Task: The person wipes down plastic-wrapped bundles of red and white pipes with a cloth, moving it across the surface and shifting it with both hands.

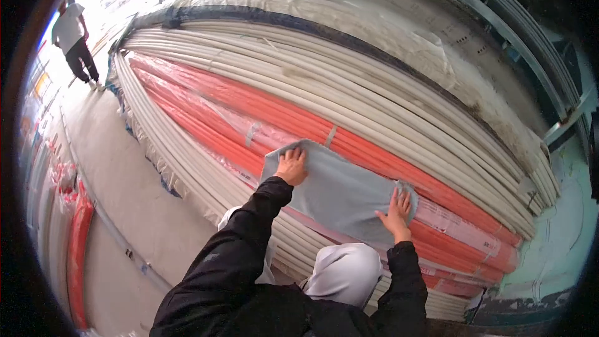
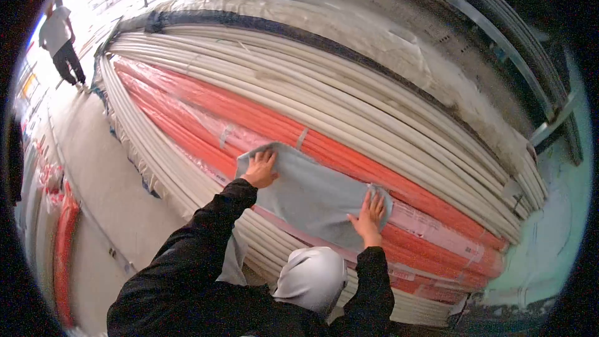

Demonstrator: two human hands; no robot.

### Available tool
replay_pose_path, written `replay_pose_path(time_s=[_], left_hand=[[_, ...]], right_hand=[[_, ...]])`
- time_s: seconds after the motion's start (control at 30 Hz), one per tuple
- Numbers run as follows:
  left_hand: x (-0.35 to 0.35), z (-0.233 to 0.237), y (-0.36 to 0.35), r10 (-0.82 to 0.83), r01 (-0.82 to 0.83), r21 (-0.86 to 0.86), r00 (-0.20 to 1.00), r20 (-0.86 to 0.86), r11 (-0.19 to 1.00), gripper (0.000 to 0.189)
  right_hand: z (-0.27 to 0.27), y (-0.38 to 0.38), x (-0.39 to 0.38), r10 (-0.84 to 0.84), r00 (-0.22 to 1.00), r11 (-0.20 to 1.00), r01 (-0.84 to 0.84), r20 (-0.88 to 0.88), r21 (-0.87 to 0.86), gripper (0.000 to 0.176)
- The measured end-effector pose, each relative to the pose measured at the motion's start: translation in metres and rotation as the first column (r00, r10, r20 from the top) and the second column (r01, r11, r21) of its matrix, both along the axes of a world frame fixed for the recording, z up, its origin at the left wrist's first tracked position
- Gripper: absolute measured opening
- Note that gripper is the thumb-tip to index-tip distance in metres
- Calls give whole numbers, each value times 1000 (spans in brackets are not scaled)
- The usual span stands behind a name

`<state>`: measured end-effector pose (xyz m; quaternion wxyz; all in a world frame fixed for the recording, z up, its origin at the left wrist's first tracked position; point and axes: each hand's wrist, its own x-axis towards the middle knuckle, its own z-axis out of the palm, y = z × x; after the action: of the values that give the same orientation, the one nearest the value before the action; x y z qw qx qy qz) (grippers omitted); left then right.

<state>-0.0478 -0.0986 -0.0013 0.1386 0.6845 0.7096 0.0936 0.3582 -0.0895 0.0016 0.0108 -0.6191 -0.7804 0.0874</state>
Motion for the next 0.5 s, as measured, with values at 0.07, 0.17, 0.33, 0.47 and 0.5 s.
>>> replay_pose_path(time_s=[0.07,0.17,0.33,0.47,0.5], left_hand=[[-2,-14,4,50,-51,73,999,19,996,83],[14,-14,2,87,-80,119,995,-55,990,75],[28,-29,16,-7,12,85,998,-57,996,71],[37,-29,13,-112,130,134,984,-135,982,74],[46,-28,9,-155,174,146,979,-135,974,74]], right_hand=[[7,1,13,-72,997,997,72,-3,13,120],[9,6,29,-111,994,994,111,2,2,122],[14,12,25,-152,988,988,153,38,-27,121],[14,9,21,-147,988,989,148,43,-21,118],[13,6,21,-140,989,990,141,45,-18,116]])
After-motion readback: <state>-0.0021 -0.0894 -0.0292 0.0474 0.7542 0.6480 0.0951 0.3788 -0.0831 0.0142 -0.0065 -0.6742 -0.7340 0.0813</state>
